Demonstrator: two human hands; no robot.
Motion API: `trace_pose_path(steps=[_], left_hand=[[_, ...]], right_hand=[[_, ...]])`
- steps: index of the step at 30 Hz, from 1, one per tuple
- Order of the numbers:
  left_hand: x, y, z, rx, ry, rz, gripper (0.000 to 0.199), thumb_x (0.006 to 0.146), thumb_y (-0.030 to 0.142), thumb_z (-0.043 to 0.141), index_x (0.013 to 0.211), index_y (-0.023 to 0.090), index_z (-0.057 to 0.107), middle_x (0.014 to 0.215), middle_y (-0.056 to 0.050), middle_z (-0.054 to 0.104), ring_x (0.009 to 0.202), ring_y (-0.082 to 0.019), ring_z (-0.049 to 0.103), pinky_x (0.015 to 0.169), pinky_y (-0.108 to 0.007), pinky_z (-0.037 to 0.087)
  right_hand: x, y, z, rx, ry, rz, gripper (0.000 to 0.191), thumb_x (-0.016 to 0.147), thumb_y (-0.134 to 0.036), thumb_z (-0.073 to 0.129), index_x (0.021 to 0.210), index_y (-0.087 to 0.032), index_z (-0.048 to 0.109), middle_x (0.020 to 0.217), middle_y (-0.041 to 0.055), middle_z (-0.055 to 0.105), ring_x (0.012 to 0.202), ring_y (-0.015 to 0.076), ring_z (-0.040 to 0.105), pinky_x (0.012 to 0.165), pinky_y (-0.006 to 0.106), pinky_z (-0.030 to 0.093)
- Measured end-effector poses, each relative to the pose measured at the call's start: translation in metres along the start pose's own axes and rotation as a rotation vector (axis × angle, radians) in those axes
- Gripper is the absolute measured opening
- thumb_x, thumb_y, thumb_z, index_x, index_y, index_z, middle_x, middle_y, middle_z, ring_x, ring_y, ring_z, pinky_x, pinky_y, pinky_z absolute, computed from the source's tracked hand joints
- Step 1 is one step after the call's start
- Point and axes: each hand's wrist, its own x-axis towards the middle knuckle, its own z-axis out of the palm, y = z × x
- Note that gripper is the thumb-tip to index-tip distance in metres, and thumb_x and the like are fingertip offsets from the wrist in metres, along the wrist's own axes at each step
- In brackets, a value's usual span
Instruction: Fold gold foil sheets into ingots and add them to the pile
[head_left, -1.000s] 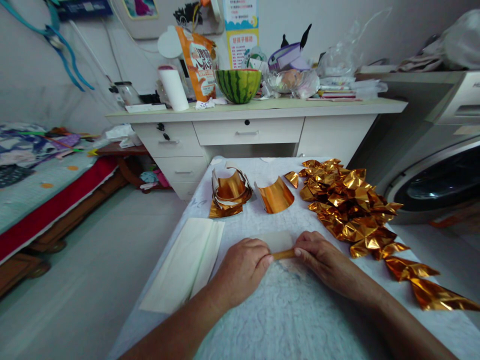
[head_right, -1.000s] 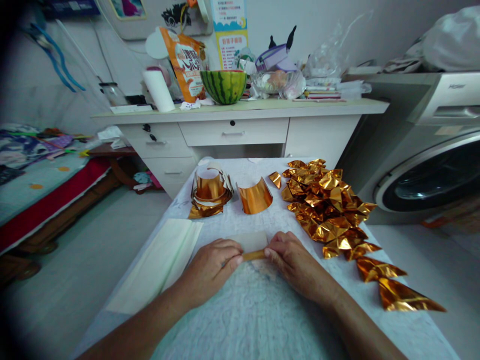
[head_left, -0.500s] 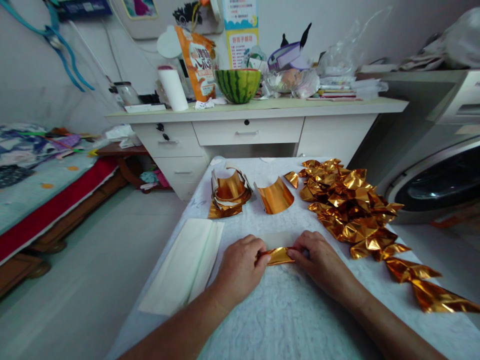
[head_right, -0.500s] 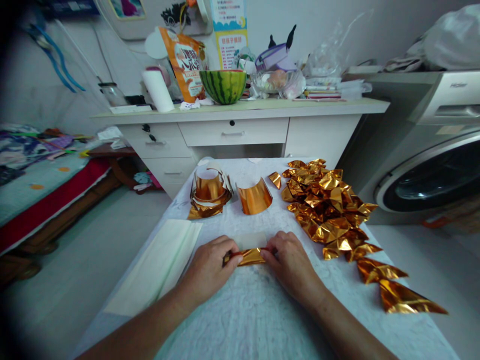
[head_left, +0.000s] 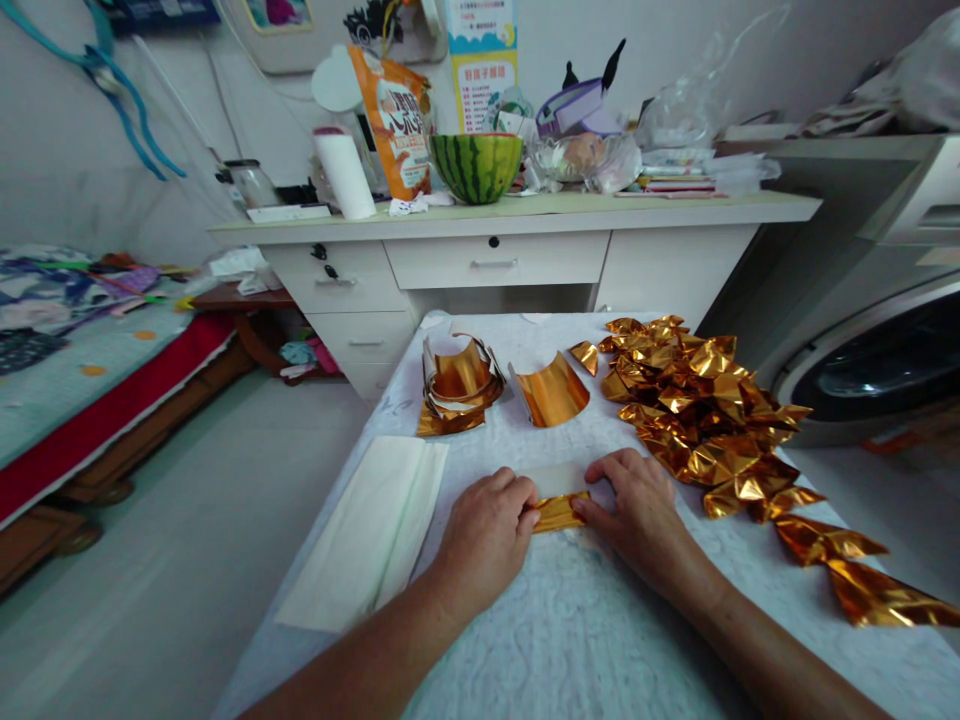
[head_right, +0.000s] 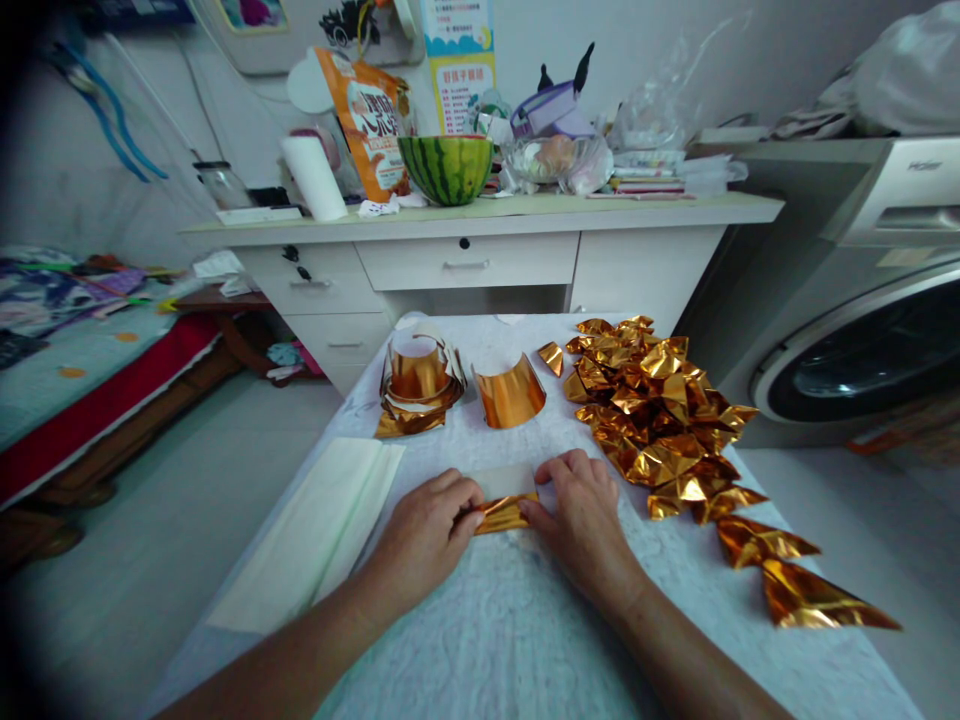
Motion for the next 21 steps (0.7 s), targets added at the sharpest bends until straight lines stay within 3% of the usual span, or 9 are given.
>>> trace_pose_path(steps=[12, 21], left_hand=[[0.001, 0.000, 0.003, -0.003, -0.001, 0.016, 0.008, 0.086, 0.014, 0.057, 0.082, 0.021, 0.059, 0.086, 0.001, 0.060, 0.084, -0.016, 0.056, 0.073, -0.026, 0.040], [0.000, -0.001, 0.003, -0.003, -0.005, 0.015, 0.010, 0.086, 0.013, 0.056, 0.083, 0.021, 0.060, 0.087, 0.000, 0.060, 0.085, -0.016, 0.056, 0.074, -0.026, 0.040]], right_hand=[[0.003, -0.013, -0.010, 0.079, -0.085, 0.067, 0.010, 0.070, -0.029, 0.072, 0.077, -0.023, 0.069, 0.092, 0.0037, 0.062, 0.093, 0.0268, 0.053, 0.078, 0.038, 0.035], [0.001, -0.009, -0.010, 0.094, -0.094, 0.034, 0.011, 0.075, -0.023, 0.061, 0.083, -0.023, 0.069, 0.097, 0.0046, 0.062, 0.096, 0.0259, 0.051, 0.086, 0.040, 0.034]])
